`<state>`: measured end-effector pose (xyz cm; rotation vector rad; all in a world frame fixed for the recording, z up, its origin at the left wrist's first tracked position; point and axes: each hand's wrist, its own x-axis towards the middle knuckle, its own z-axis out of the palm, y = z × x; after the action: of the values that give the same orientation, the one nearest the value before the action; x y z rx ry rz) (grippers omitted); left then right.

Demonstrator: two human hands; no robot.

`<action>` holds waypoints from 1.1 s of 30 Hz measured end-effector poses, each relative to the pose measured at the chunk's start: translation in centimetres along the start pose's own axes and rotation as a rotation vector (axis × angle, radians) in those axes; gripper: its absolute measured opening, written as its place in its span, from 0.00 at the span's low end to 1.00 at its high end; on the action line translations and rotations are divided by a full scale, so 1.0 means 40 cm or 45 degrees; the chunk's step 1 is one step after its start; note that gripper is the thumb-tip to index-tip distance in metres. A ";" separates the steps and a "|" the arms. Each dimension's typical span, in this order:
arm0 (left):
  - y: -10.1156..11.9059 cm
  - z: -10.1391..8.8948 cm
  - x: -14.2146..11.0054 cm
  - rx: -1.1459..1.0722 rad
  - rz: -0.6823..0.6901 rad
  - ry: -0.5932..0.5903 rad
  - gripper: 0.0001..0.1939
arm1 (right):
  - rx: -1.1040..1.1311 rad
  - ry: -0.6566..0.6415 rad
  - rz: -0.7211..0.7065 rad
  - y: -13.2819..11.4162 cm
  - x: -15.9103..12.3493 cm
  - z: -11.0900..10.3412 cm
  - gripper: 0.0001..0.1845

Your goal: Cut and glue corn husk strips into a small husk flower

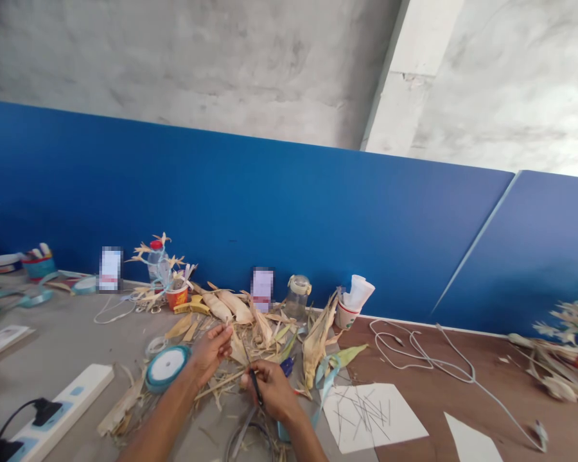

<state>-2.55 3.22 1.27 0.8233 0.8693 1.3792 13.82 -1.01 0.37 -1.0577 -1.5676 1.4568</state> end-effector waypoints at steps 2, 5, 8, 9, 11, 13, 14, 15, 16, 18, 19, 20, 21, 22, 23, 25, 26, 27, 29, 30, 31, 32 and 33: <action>-0.002 -0.002 0.001 -0.001 0.007 -0.006 0.21 | 0.004 0.002 0.000 0.004 0.001 0.004 0.20; -0.004 0.000 -0.001 0.007 0.006 -0.002 0.20 | -0.002 0.009 -0.004 0.012 0.004 0.006 0.18; -0.003 0.004 -0.004 0.013 -0.005 0.009 0.20 | 0.000 0.007 0.002 0.017 0.005 0.006 0.17; -0.003 0.005 -0.005 0.015 -0.005 0.011 0.20 | 0.005 0.004 0.006 0.018 0.005 0.006 0.17; -0.003 0.008 -0.007 0.023 0.001 0.015 0.20 | 0.019 0.006 0.017 0.018 0.006 0.006 0.18; -0.003 0.011 -0.007 0.027 0.009 0.024 0.20 | 0.041 0.010 0.029 0.019 0.007 0.007 0.18; -0.003 0.012 -0.007 0.026 0.010 0.028 0.20 | 0.051 0.012 0.033 0.020 0.008 0.007 0.18; -0.004 0.013 -0.007 0.021 0.012 0.032 0.20 | 0.060 0.013 0.037 0.021 0.008 0.008 0.18; -0.004 0.013 -0.006 0.016 0.015 0.034 0.20 | 0.067 0.016 0.038 0.023 0.009 0.009 0.17; -0.007 0.012 -0.005 0.004 0.019 0.035 0.20 | 0.071 0.022 0.031 0.027 0.011 0.010 0.17; -0.008 0.011 -0.005 -0.003 0.022 0.035 0.20 | 0.071 0.023 0.027 0.029 0.011 0.010 0.16; -0.009 0.010 -0.004 -0.008 0.024 0.035 0.19 | 0.073 0.023 0.021 0.031 0.012 0.010 0.16; -0.010 0.009 -0.004 -0.012 0.026 0.038 0.19 | 0.075 0.019 0.017 0.033 0.012 0.010 0.16; -0.011 0.008 -0.004 -0.015 0.028 0.039 0.19 | 0.078 0.012 0.015 0.034 0.013 0.010 0.15; -0.012 0.007 -0.004 -0.017 0.033 0.039 0.19 | 0.080 0.006 0.015 0.035 0.013 0.009 0.15; -0.013 0.007 -0.003 -0.018 0.042 0.038 0.19 | 0.074 -0.002 0.016 0.037 0.014 0.008 0.15; -0.013 0.006 -0.003 -0.020 0.044 0.037 0.19 | 0.064 -0.003 0.014 0.038 0.014 0.008 0.15; -0.012 0.007 -0.003 -0.022 0.045 0.034 0.19 | 0.054 0.002 0.011 0.038 0.015 0.008 0.15; -0.011 0.008 -0.003 -0.028 0.039 0.032 0.19 | 0.050 0.018 0.008 0.038 0.016 0.008 0.16; -0.010 0.008 -0.003 -0.032 0.037 0.031 0.18 | 0.063 0.030 0.009 0.037 0.016 0.009 0.17; -0.010 0.010 -0.003 -0.039 0.038 0.032 0.18 | 0.082 0.043 0.009 0.035 0.017 0.009 0.17; -0.009 0.011 -0.004 -0.050 0.038 0.034 0.18 | 0.103 0.054 0.006 0.033 0.016 0.010 0.18; -0.008 0.012 -0.004 -0.064 0.039 0.037 0.18 | 0.123 0.061 0.000 0.030 0.016 0.010 0.18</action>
<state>-1.97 3.05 1.21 0.7826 0.8442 1.4376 13.30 -0.57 -0.85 -1.0290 -1.4490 1.4807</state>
